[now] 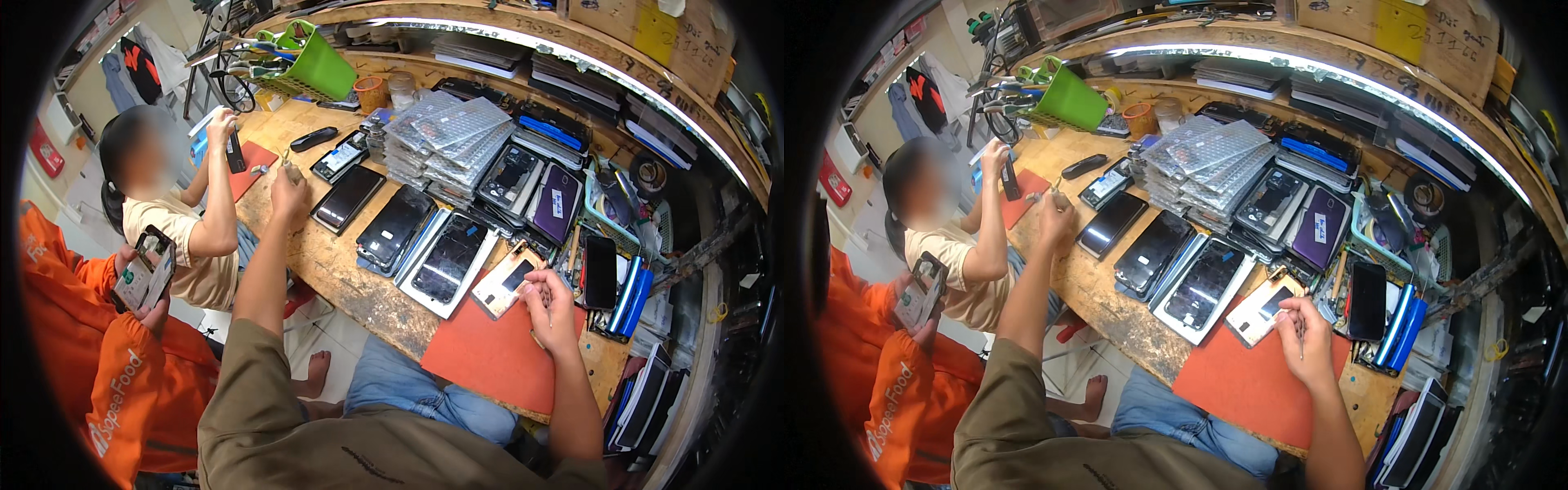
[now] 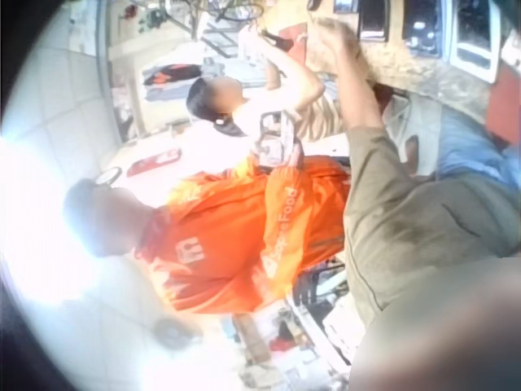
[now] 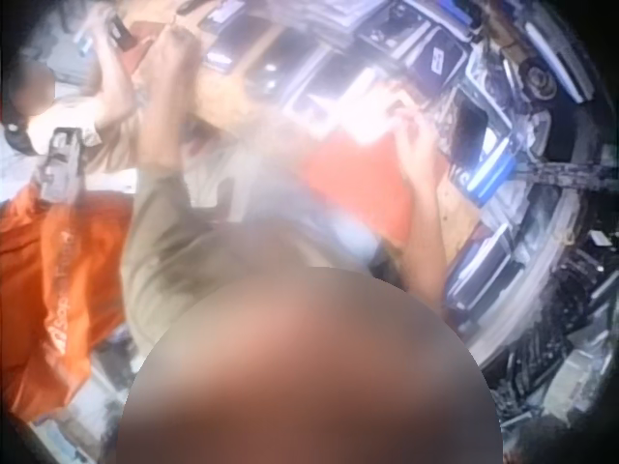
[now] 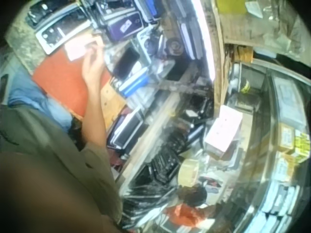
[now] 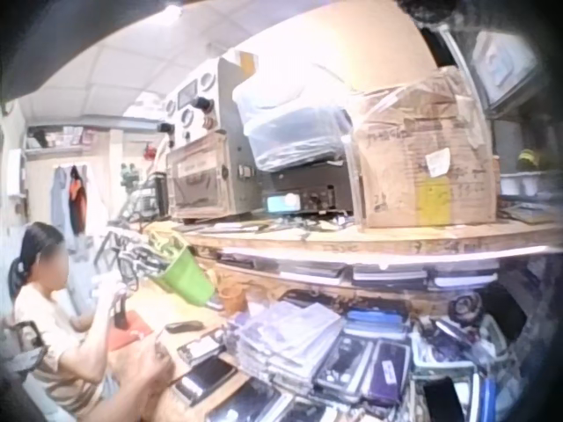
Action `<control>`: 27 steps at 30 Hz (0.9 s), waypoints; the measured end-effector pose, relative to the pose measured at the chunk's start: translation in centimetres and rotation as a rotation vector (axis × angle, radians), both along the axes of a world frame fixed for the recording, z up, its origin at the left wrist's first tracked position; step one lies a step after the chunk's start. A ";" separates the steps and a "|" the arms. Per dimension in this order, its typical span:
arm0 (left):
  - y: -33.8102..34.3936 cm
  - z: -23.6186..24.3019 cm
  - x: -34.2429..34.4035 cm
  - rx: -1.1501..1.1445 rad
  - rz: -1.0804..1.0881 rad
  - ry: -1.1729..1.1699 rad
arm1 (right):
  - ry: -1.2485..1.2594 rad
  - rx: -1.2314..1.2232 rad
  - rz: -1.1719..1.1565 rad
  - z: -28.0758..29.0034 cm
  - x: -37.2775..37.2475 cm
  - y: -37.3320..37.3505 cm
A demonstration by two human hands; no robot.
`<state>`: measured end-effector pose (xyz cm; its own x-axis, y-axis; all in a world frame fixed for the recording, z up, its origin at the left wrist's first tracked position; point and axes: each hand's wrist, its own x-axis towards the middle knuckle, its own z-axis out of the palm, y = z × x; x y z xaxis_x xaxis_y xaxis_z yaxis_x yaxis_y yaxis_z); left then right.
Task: The person handles several mobile phones and parts on a cluttered workbench, picking up and setting down devices and components. They use a small tool to work on a phone, then inspect a phone screen and place it back on the table.
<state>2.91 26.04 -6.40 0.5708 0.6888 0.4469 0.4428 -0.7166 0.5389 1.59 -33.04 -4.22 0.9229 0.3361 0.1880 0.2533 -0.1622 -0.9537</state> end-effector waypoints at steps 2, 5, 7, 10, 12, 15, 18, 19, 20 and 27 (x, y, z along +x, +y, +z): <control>-0.4 -1.6 0.3 -0.028 0.022 -0.080 | -0.009 0.009 -0.010 -0.2 0.3 -0.1; -0.5 -2.0 1.2 -0.068 0.022 -0.136 | -0.033 0.008 -0.030 -0.5 1.1 -0.1; -0.3 -1.8 1.3 -0.075 0.050 -0.120 | -0.036 0.001 -0.028 -0.7 1.2 0.0; -0.2 -2.3 1.6 -0.049 0.051 -0.168 | 0.023 -0.063 -0.029 -0.5 1.0 0.1; 0.2 -2.7 1.6 0.023 0.125 -0.367 | -0.031 -0.035 -0.006 -0.4 0.9 0.1; 0.2 -2.3 1.1 0.063 0.234 -0.558 | -0.026 -0.037 -0.006 -0.2 0.8 0.0; -2.3 -1.7 -0.8 -0.035 0.000 -0.379 | -0.042 -0.035 -0.014 -0.5 0.8 0.0; -3.9 -1.6 -1.3 -0.198 -0.180 -0.235 | -0.033 -0.028 -0.014 -0.6 0.9 0.0; -5.2 -1.3 -1.5 0.043 -0.320 -0.121 | -0.045 -0.036 -0.022 -0.8 1.0 -0.1; -9.7 3.8 -0.5 0.141 -0.416 0.580 | -0.105 -0.043 -0.047 -1.1 1.2 0.0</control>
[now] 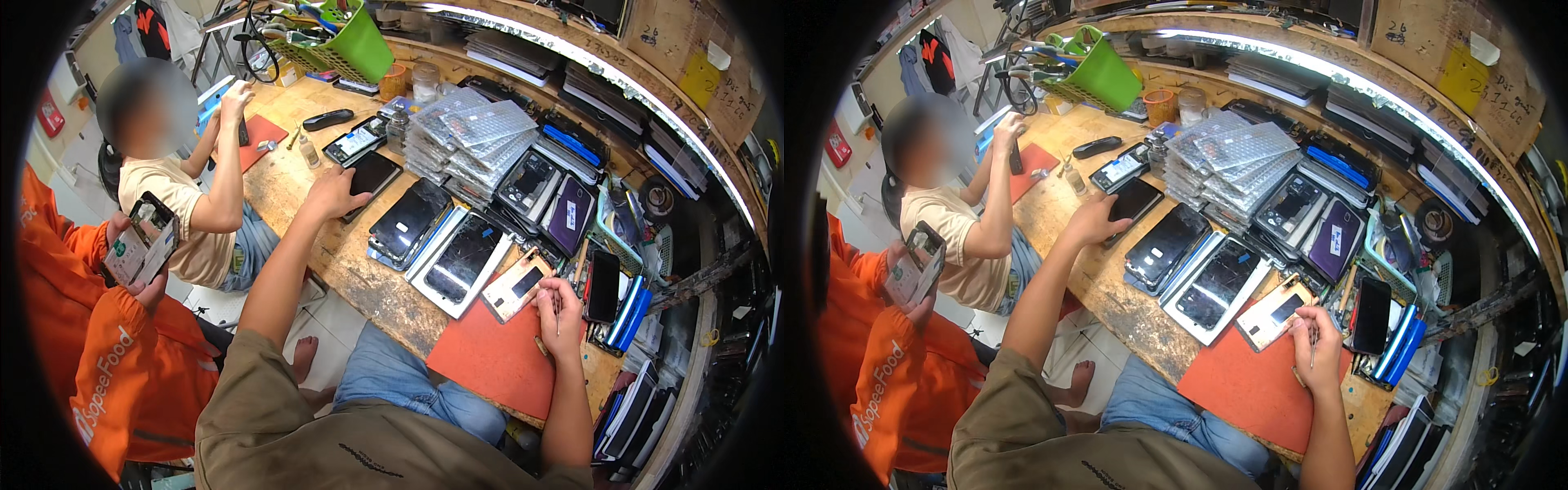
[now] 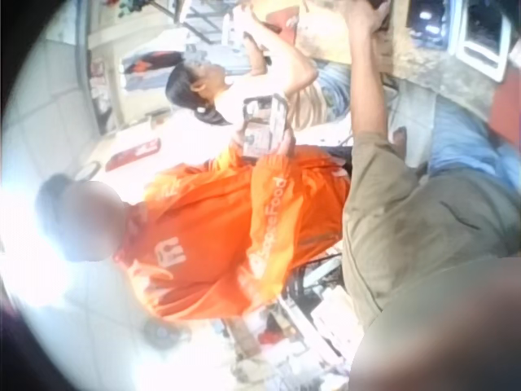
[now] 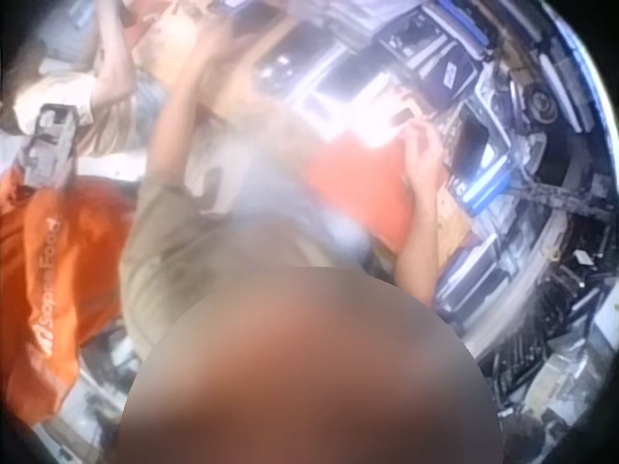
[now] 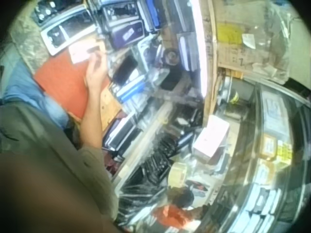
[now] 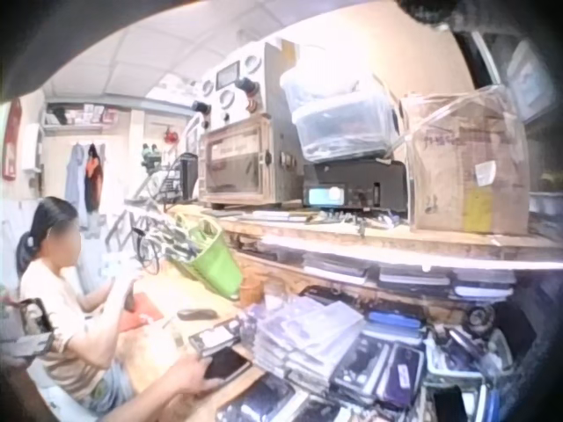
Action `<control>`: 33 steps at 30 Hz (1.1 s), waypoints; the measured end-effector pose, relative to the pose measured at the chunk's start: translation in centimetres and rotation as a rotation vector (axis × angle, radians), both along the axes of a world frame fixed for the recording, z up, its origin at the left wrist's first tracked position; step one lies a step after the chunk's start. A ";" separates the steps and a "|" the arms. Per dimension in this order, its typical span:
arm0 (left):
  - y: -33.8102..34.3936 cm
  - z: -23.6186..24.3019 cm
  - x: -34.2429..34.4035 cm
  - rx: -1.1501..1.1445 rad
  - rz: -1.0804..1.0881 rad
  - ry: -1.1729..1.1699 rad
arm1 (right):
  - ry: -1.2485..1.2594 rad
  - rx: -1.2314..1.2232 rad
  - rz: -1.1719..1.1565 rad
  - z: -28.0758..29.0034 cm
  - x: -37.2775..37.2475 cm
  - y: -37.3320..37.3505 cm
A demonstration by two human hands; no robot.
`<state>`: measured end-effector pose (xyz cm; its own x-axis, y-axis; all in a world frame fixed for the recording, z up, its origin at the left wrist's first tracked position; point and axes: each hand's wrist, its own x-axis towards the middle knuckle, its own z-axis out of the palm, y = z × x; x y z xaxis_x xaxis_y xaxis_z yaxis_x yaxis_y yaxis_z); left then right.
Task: The person handles several mobile phones and parts on a cluttered workbench, picking up and setting down devices and components. They use a small tool to work on a phone, then inspect a phone screen and place it back on the table.
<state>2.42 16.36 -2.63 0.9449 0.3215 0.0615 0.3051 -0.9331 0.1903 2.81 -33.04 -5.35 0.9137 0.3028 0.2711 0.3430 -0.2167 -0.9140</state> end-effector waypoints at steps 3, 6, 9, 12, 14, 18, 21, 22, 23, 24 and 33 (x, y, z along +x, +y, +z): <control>-1.6 1.8 0.3 0.153 -0.087 0.177 | -0.017 -0.012 -0.004 0.3 0.1 -0.1; -2.5 2.6 0.0 0.134 -0.148 0.198 | -0.025 -0.001 -0.008 0.6 0.1 -0.2; -1.5 2.5 -0.8 -0.079 -0.053 -0.021 | -0.034 -0.018 -0.018 1.0 -0.1 -0.3; 0.8 1.6 -1.4 -0.175 0.011 -0.407 | -0.041 -0.041 -0.010 1.4 -0.3 -0.2; 1.8 0.7 -1.6 -0.236 0.030 -0.452 | -0.033 -0.049 0.003 1.7 -0.4 -0.1; 1.9 -0.4 -2.0 -0.293 0.072 -0.507 | -0.053 -0.071 -0.001 2.1 -0.6 0.1; 0.5 -0.1 -2.4 -0.295 0.061 -0.588 | -0.048 -0.095 -0.001 2.2 -0.6 0.0; -0.3 -0.1 -2.7 -0.284 0.030 -0.624 | -0.058 -0.107 -0.009 2.2 -0.6 -0.1; -1.2 -0.1 -2.9 -0.271 0.000 -0.663 | -0.054 -0.112 -0.018 2.1 -0.5 0.0; -2.3 -0.3 -3.3 -0.211 -0.054 -0.676 | -0.073 -0.112 -0.015 2.0 -0.5 0.0; -5.8 -1.6 -4.2 -0.078 -0.177 -0.536 | -0.101 -0.114 -0.015 1.6 -0.5 0.3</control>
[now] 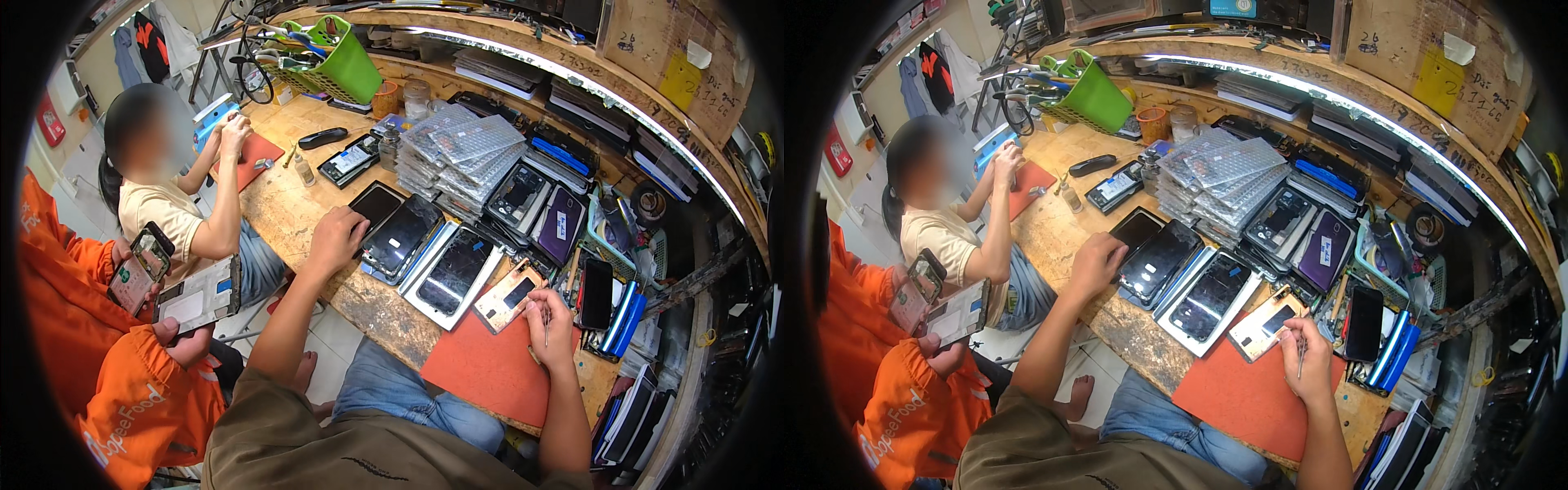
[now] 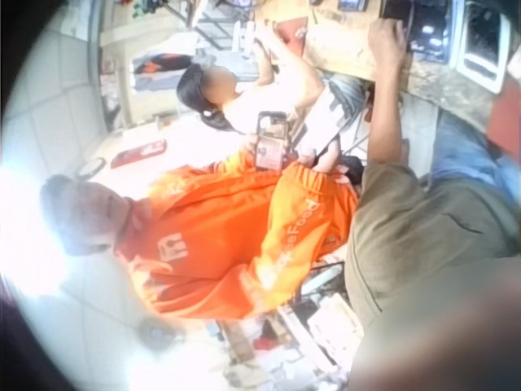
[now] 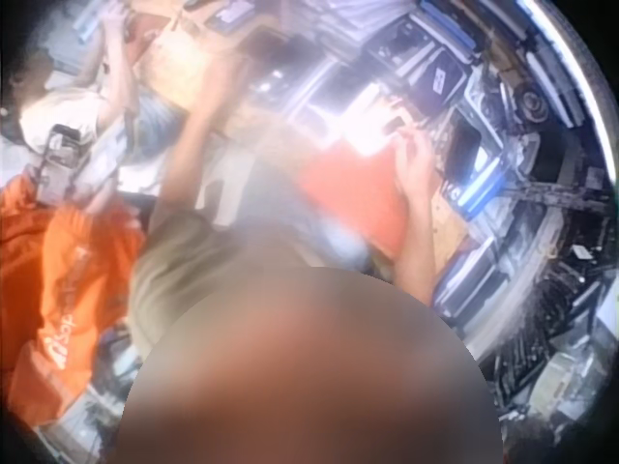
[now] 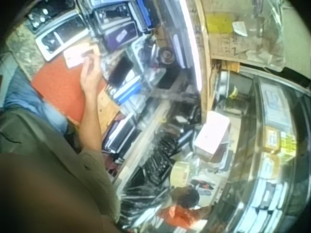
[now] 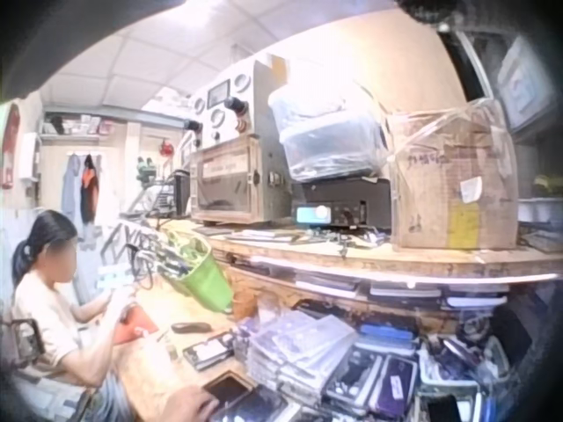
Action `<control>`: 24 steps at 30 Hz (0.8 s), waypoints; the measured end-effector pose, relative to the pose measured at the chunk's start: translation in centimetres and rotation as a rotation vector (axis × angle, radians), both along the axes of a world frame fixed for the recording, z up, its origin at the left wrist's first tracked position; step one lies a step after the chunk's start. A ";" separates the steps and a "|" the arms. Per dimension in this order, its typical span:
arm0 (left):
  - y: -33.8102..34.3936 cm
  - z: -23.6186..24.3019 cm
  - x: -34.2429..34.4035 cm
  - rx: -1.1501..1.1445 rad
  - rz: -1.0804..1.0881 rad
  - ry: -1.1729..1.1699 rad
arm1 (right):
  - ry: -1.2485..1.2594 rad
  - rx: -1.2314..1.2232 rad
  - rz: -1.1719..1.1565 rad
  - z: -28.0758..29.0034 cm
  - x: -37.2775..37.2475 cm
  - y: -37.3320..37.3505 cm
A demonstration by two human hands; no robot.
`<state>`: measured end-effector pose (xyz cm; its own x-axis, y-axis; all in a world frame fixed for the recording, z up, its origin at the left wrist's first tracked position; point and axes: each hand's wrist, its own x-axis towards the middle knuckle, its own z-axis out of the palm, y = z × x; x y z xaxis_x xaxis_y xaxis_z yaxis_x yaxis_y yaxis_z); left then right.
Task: The person handles several mobile phones and parts on a cluttered workbench, picking up and setting down devices and components. They use a small tool to work on a phone, then inspect a phone screen and place it back on the table.
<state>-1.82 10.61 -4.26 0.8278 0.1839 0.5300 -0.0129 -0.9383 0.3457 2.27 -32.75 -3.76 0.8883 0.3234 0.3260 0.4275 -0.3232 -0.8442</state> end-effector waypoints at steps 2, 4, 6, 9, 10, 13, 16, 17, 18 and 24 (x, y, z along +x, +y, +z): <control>0.9 -0.1 0.5 0.008 -0.002 -0.067 | 0.022 0.014 0.000 0.1 0.0 -0.1; 2.4 -0.1 1.5 -0.014 0.009 -0.124 | -0.003 -0.005 -0.002 0.3 -0.1 -0.1; 4.6 0.0 3.5 -0.085 0.039 -0.098 | -0.006 -0.028 -0.002 0.4 -0.2 0.0; 7.7 -0.1 6.4 -0.045 0.099 -0.089 | -0.032 -0.036 0.006 0.6 -0.3 0.2; 8.3 -0.5 7.2 -0.009 0.117 -0.090 | -0.034 -0.027 0.008 0.6 -0.3 0.2; 8.9 -2.6 8.3 -0.002 0.219 -0.051 | -0.034 -0.033 0.003 0.8 -0.3 0.0; 9.6 -4.3 8.7 -0.277 0.188 -0.222 | -0.064 -0.041 -0.023 1.1 0.0 -0.3; 10.1 -4.7 8.7 -0.435 0.174 -0.268 | -0.052 -0.047 -0.039 1.1 0.0 -0.3; 10.7 -5.0 8.4 -0.520 0.156 -0.331 | -0.065 -0.039 -0.028 1.2 -0.1 -0.3; 12.4 -6.3 8.4 -0.863 0.250 -0.395 | -0.088 -0.066 0.012 1.0 -0.8 0.4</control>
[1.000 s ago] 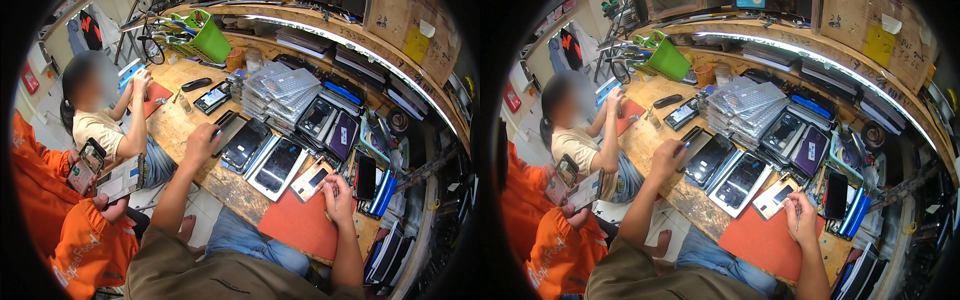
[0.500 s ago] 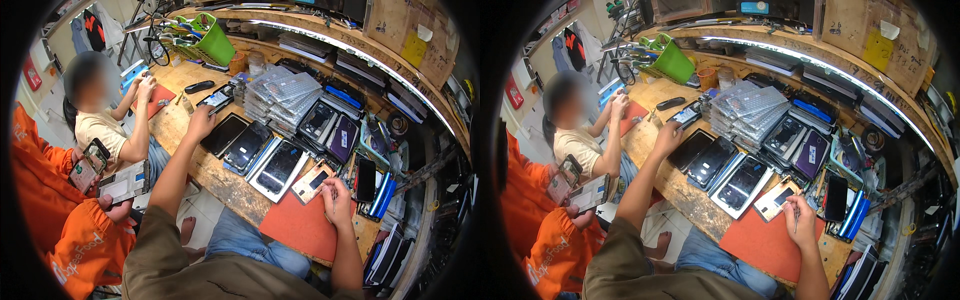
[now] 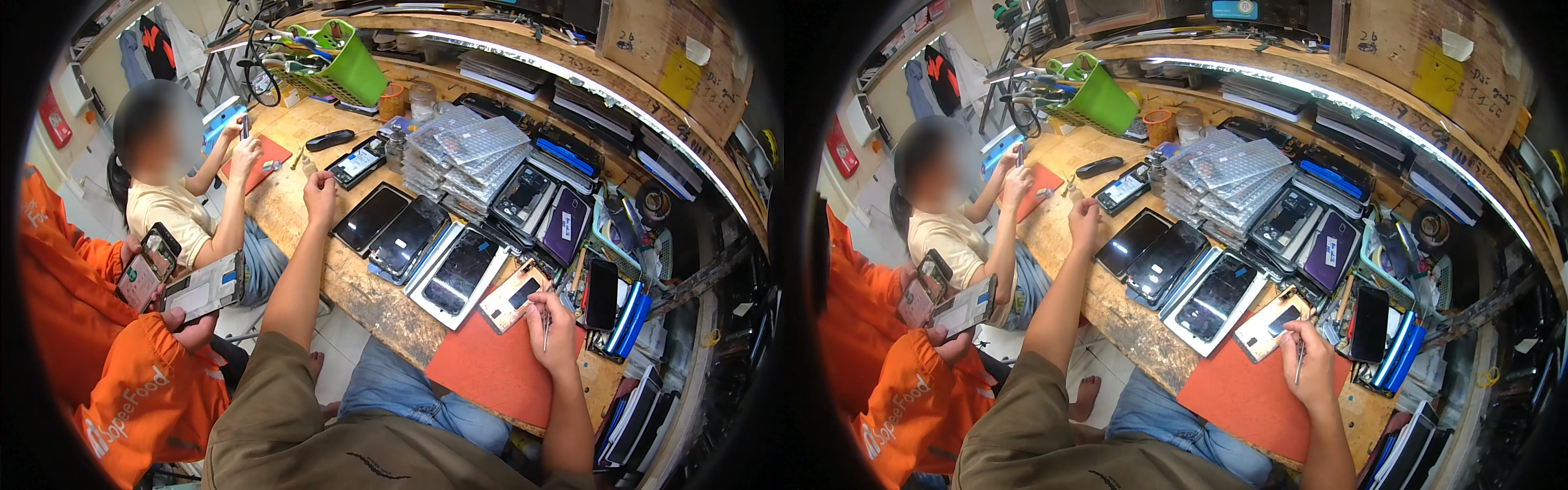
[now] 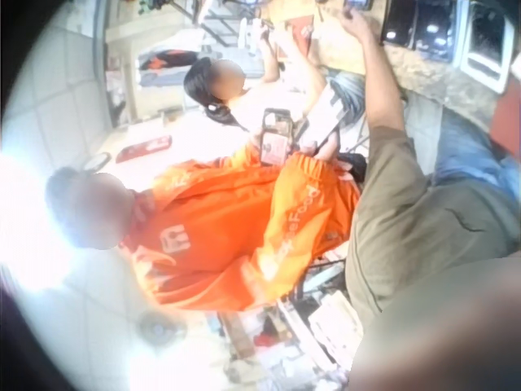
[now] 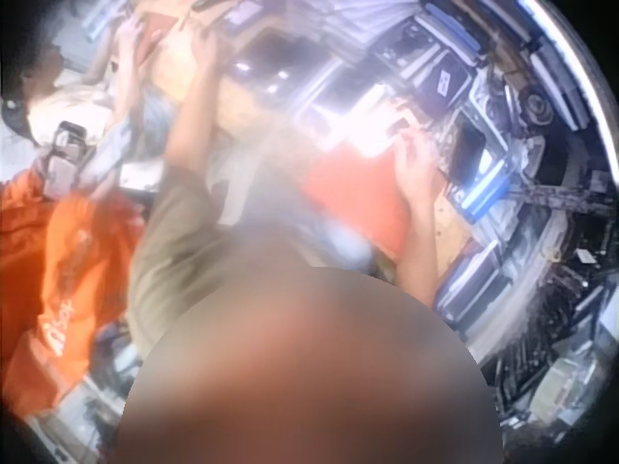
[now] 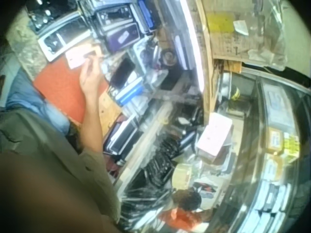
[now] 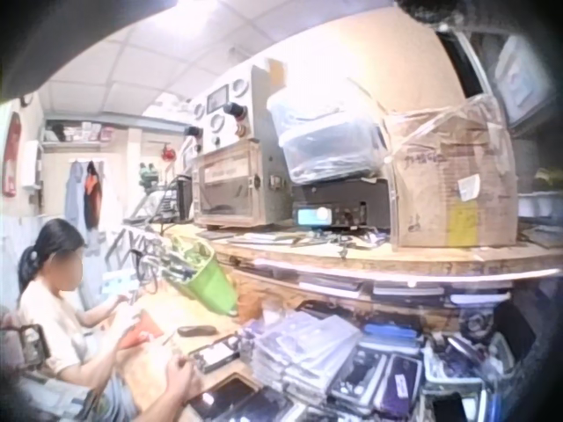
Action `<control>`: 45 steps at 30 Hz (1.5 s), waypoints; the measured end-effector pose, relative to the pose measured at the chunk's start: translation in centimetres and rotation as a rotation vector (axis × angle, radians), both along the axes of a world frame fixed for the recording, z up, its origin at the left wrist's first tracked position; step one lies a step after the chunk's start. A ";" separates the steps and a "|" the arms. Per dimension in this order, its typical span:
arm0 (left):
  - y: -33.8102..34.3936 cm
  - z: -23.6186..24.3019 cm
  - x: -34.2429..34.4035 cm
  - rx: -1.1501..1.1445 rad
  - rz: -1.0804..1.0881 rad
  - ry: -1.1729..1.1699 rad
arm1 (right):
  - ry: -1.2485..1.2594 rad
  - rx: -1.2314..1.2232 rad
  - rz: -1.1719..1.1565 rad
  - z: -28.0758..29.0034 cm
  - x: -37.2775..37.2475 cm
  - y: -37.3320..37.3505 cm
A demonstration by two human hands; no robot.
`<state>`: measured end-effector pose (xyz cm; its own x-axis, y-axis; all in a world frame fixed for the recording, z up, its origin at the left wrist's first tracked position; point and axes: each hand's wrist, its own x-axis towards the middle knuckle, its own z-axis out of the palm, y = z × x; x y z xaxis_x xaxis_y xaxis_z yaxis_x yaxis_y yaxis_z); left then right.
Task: The person handles several mobile phones and parts on a cluttered workbench, picking up and setting down devices and components. They use a small tool to work on a phone, then inspect a phone screen and place it back on the table.
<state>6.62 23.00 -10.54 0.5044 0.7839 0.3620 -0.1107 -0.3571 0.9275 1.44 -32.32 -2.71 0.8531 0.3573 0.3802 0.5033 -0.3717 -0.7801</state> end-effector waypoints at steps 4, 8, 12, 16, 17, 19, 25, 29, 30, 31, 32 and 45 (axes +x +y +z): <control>-0.8 -0.1 -0.1 0.105 -0.039 0.091 | -0.050 -0.032 -0.001 -0.1 0.2 0.0; -1.7 0.6 -0.7 0.175 -0.006 0.206 | -0.027 -0.035 -0.028 0.0 0.3 -0.2; -2.2 1.2 -0.6 0.389 0.137 0.277 | -0.066 -0.054 -0.018 -0.1 0.1 0.0; -2.4 2.0 0.5 0.711 0.048 0.344 | -0.076 -0.086 0.016 -0.3 0.1 0.2; -2.5 2.1 0.9 0.717 0.061 0.401 | -0.073 -0.086 0.029 -0.3 0.1 0.2; -2.7 2.6 1.6 0.746 0.111 0.494 | -0.067 -0.100 0.019 -0.3 0.1 0.2; -3.6 4.0 1.5 0.691 0.084 0.691 | -0.087 -0.130 -0.008 0.0 0.2 -0.2; -4.1 4.6 0.6 0.703 0.031 0.680 | -0.090 -0.124 0.018 -0.1 0.3 -0.1; -4.0 4.7 0.4 0.690 0.011 0.690 | -0.095 -0.123 0.020 -0.2 0.3 -0.1; -4.0 4.6 0.2 0.685 0.008 0.715 | -0.099 -0.123 0.022 -0.3 0.3 0.0; -4.0 4.6 0.2 0.698 0.008 0.695 | -0.094 -0.107 0.034 -0.4 0.3 0.0; -2.9 3.6 1.2 0.683 0.022 0.624 | -0.176 -0.136 0.041 -0.4 0.2 0.2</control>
<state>7.78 20.10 -6.90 0.7509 0.5121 0.4171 0.3515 -0.8445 0.4040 1.63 -32.10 -3.12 0.7618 0.4483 0.4677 0.6439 -0.4443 -0.6229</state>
